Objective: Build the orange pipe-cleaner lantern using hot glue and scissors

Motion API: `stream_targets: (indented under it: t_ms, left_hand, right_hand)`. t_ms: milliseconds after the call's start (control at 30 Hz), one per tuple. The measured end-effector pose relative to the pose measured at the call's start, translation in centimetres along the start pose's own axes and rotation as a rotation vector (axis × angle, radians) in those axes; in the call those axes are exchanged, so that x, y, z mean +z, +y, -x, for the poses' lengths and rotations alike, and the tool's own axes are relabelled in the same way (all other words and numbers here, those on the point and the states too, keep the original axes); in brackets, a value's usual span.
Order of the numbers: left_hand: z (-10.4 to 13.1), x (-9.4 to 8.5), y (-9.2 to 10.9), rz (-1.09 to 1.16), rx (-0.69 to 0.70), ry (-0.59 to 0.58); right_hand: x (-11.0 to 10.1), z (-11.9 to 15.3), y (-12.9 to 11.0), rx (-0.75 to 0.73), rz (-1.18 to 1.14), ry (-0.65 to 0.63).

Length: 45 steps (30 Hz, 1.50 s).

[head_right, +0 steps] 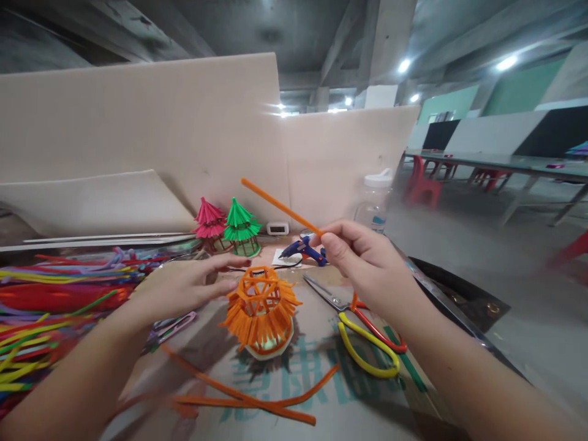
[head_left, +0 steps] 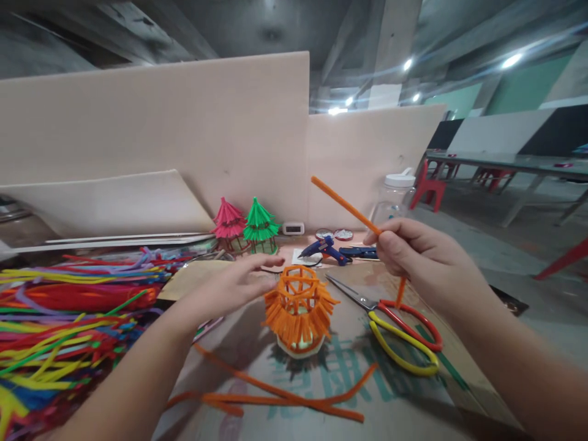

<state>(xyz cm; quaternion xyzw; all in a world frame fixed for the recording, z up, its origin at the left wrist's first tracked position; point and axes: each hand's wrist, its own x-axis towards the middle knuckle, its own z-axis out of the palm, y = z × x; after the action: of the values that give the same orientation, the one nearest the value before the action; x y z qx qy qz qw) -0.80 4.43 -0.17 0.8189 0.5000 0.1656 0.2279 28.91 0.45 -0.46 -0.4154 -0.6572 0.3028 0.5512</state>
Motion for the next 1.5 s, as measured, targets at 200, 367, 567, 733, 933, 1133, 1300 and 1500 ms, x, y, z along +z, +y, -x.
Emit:
stream_targets:
  t_ms: [200,367,567,733,933,1133,1300,1500]
  left_hand:
    - [-0.5,0.6,-1.0,0.065,0.084,-0.192]
    - [-0.8,1.8,-1.3,0.147,0.084,-0.212]
    - [-0.1,4.1,1.0,0.065,0.140,-0.063]
    - [1.1,4.0,2.4,0.014,0.029,-0.040]
    - [1.0,1.7,2.1,0.017,0.078,0.067]
    - [0.0,2.7,1.7,0.063,0.224,0.296]
    - [-0.3,4.0,1.5,0.087,0.260,0.278]
    - [-0.5,3.9,1.7,0.084,0.252,0.266]
  right_hand:
    - [0.1,0.0,0.6,-0.031,0.047,-0.069]
    - [-0.1,-0.1,0.5,-0.088,0.255,-0.005]
    - [0.0,0.1,0.3,-0.121,0.355,0.001]
    - [-0.4,0.8,0.5,-0.277,0.574,-0.081]
    - [-0.6,1.4,-0.1,-0.338,0.634,-0.148]
    - [0.3,1.7,0.2,-0.286,0.644,-0.258]
    - [0.6,2.1,-0.5,-0.217,0.667,-0.352]
    - [0.5,2.6,-1.2,-0.274,0.739,-0.364]
